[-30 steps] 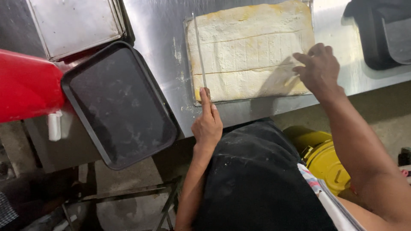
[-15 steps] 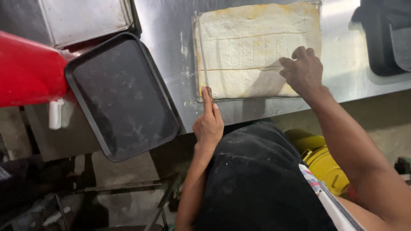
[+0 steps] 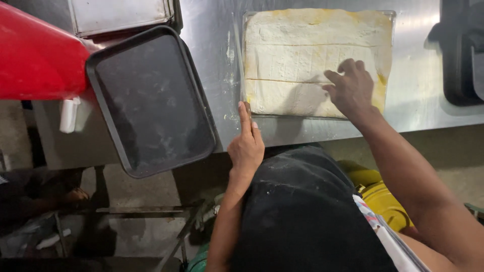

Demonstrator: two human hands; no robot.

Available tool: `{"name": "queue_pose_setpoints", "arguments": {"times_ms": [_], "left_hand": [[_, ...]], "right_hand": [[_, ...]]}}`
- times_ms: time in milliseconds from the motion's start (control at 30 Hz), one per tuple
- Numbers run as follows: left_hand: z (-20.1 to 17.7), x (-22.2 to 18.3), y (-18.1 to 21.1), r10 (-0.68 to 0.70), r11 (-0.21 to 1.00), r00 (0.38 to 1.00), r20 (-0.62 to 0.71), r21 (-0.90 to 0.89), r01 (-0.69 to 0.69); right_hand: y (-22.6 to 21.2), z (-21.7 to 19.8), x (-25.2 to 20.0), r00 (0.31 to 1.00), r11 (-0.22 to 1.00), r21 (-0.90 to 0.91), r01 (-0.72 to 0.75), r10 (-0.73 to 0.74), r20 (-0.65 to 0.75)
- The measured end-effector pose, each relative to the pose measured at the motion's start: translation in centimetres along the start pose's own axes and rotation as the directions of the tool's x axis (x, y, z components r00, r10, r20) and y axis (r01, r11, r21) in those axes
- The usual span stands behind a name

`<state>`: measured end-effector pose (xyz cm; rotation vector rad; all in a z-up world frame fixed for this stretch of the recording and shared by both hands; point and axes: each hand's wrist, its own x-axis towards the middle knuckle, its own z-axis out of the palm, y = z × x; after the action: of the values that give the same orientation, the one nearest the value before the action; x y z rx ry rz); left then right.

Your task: Use a long knife to slice a large sheet of dough into rectangular portions on a stainless steel work table.

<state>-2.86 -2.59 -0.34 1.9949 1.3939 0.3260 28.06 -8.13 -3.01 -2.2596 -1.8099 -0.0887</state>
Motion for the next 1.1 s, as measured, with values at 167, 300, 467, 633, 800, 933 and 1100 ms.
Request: {"name": "queue_pose_setpoints", "arguments": {"times_ms": [167, 300, 467, 633, 800, 933, 1100], "left_hand": [[0.3, -0.3, -0.4, 0.010, 0.999, 0.999, -0.046, 0.043, -0.008], [0.2, -0.5, -0.9, 0.016, 0.999, 0.996, -0.093, 0.032, -0.013], [-0.4, -0.6, -0.5, -0.038, 0.999, 0.998, -0.047, 0.035, 0.040], [-0.1, -0.9, -1.5, -0.032, 0.998, 0.995, -0.095, 0.055, 0.037], [0.7, -1.0, -2.5, 0.043, 0.998, 0.987, -0.158, -0.034, -0.048], [-0.6, -1.0, -1.6, -0.016, 1.000, 0.990, -0.137, -0.013, 0.015], [-0.7, -1.2, -1.5, -0.061, 0.998, 0.989, -0.131, 0.010, 0.063]], "right_hand": [[-1.1, 1.1, 0.7, 0.997, 0.997, 0.000, 0.074, -0.074, -0.019], [-2.2, 0.7, 1.2, 0.998, 0.998, -0.009, 0.057, -0.057, -0.010], [-3.1, 1.9, 2.2, 0.994, 0.994, 0.036, 0.105, -0.104, -0.037], [-4.2, 2.5, 2.9, 0.992, 0.992, 0.022, 0.122, -0.122, -0.005], [-6.2, 2.6, 4.1, 0.989, 0.986, 0.077, 0.145, -0.145, -0.001], [-6.7, 3.3, 4.8, 0.987, 0.985, 0.081, 0.155, -0.158, 0.034], [-8.1, 3.5, 5.7, 0.977, 0.970, 0.117, 0.213, -0.209, -0.048]]}}
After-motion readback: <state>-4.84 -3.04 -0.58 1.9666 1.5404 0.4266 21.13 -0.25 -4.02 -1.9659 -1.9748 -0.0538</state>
